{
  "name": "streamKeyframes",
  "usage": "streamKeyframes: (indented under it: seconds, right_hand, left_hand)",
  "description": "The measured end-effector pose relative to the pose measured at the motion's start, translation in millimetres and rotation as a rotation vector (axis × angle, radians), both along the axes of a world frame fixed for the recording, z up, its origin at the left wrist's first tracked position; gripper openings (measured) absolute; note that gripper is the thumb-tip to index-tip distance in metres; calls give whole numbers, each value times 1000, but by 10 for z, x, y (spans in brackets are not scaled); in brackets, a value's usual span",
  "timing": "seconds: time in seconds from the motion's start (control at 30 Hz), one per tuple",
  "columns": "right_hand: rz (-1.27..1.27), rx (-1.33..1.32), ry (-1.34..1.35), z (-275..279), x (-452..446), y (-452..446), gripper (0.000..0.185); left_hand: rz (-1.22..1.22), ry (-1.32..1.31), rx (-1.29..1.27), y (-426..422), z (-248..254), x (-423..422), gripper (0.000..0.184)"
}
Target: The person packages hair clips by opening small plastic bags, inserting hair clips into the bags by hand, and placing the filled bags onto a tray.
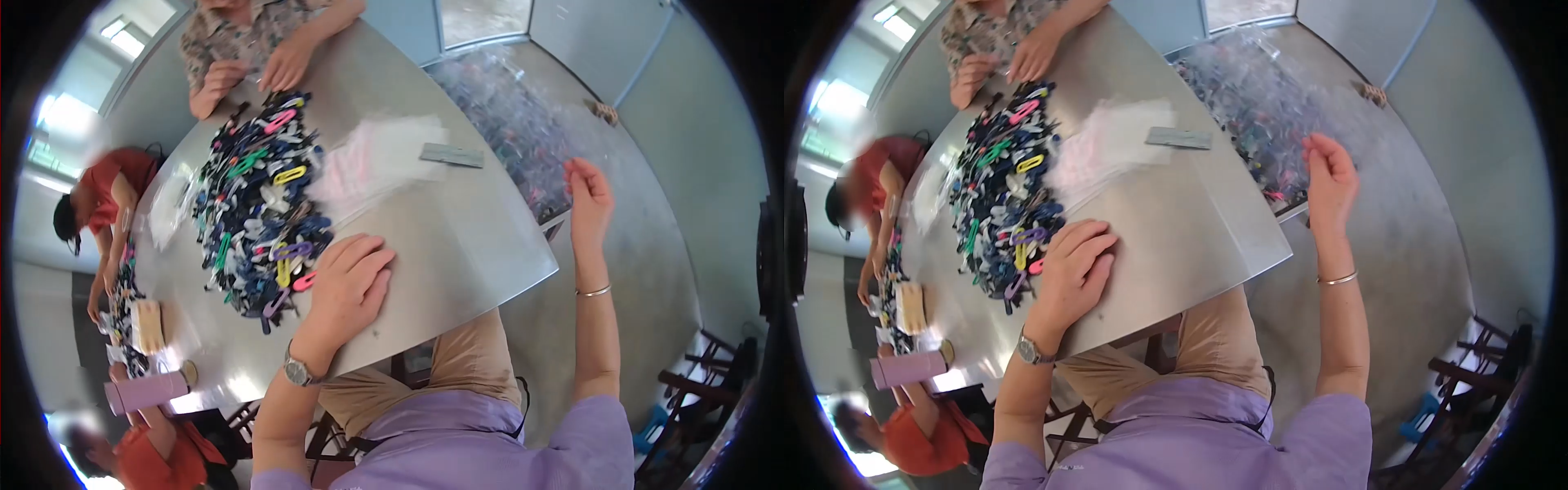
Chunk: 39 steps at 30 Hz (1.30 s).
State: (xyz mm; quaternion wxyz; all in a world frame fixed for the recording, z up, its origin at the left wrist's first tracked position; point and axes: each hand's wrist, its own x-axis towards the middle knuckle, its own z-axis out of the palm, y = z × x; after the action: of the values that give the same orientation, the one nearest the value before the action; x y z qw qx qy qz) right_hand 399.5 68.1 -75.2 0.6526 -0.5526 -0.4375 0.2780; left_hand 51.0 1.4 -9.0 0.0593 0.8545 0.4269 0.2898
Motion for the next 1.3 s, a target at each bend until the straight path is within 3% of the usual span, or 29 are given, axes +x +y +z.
streamKeyframes:
  seconds: [0.17, 0.23, 0.3, 0.33, 0.37, 0.4, 0.47, 0.57, 0.7, 1.3]
  right_hand:
    - [239, 93, -306, 722, -834, 163, 18]
    - [388, 86, -634, 825, -1177, 202, 17]
    - [458, 121, -757, 900, -1455, 222, 16]
    - [443, 184, -788, 910, -1586, 231, 16]
    - [434, 247, -819, 911, -1722, 228, 16]
    - [486, 256, -840, 913, -1849, 217, 16]
    - [501, 135, -701, 923, -2019, 192, 17]
    - [508, 318, -883, 695, -2057, 238, 13]
    - [582, 350, -951, 731, -2018, 202, 14]
    - [501, 478, -942, 699, -1902, 180, 13]
  left_hand:
    - [-4, -345, 340, -73, 287, -265, 25]
    - [23, -499, 482, -232, 598, -393, 23]
    - [0, -500, 589, -544, 1000, -554, 16]
    - [15, -247, 496, -827, 1268, -693, 20]
    - [8, -299, 693, -877, 1318, -693, 19]
    - [99, -136, 838, -995, 1389, -840, 26]
    - [224, -172, 807, -1087, 1450, -938, 27]
    - [391, -248, 727, -1332, 1382, -1066, 28]
    - [527, -338, 605, -1437, 1483, -1143, 30]
    - [674, -501, 97, -1452, 2168, -896, 38]
